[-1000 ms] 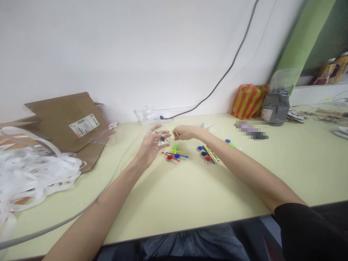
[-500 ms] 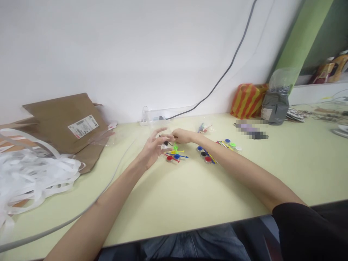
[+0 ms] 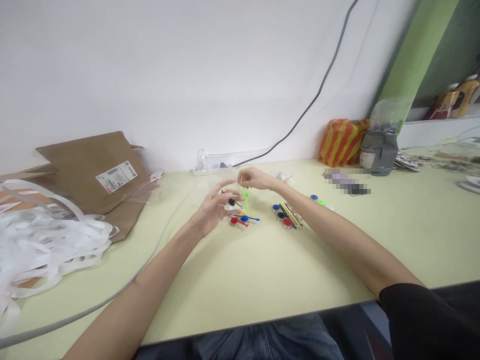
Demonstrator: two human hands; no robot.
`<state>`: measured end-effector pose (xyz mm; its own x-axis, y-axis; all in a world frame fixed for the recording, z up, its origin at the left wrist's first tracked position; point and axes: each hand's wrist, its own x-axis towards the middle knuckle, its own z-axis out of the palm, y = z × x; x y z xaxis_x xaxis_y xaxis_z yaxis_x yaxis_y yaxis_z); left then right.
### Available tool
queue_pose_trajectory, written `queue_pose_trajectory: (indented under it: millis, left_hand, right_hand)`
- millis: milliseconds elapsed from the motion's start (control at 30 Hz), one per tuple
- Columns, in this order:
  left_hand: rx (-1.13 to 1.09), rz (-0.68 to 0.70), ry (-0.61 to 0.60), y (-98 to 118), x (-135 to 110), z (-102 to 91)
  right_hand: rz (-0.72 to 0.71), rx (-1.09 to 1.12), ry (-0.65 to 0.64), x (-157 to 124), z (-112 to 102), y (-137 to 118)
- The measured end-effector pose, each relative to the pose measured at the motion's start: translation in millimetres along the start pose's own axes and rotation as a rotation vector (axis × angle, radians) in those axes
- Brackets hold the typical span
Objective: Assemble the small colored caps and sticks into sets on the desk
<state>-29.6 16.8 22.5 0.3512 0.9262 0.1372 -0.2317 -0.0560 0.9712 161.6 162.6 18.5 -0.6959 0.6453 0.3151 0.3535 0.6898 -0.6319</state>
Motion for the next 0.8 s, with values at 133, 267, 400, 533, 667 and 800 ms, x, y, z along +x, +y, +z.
queue_pose_trajectory:
  millis: [133, 267, 400, 533, 667, 800]
  left_hand:
    - [0.008, -0.059, -0.069, -2.1, -0.1, -1.6]
    - [0.007, -0.116, -0.189, -4.8, -2.0, -1.4]
    - [0.007, -0.129, -0.233, -4.3, -4.1, 2.0]
    - [0.018, -0.112, -0.231, -2.5, -4.9, 4.7]
    - [0.027, -0.098, -0.229, -0.2, -6.6, 5.7]
    - [0.016, -0.105, -0.203, 1.8, -7.8, 6.1]
  right_hand:
    - [-0.068, 0.086, 0.48, 3.3, -29.0, -12.2]
    - [-0.138, 0.297, 0.847, -1.0, -62.5, -34.5]
    - [-0.211, 0.399, 0.868, -9.2, -80.4, -61.9]
    - [-0.303, 0.324, 0.745, -12.7, -74.8, -94.2]
    - [-0.342, 0.128, 0.442, -18.6, -59.9, -126.9]
    - [-0.34, -0.027, 0.206, -25.2, -50.1, -145.1]
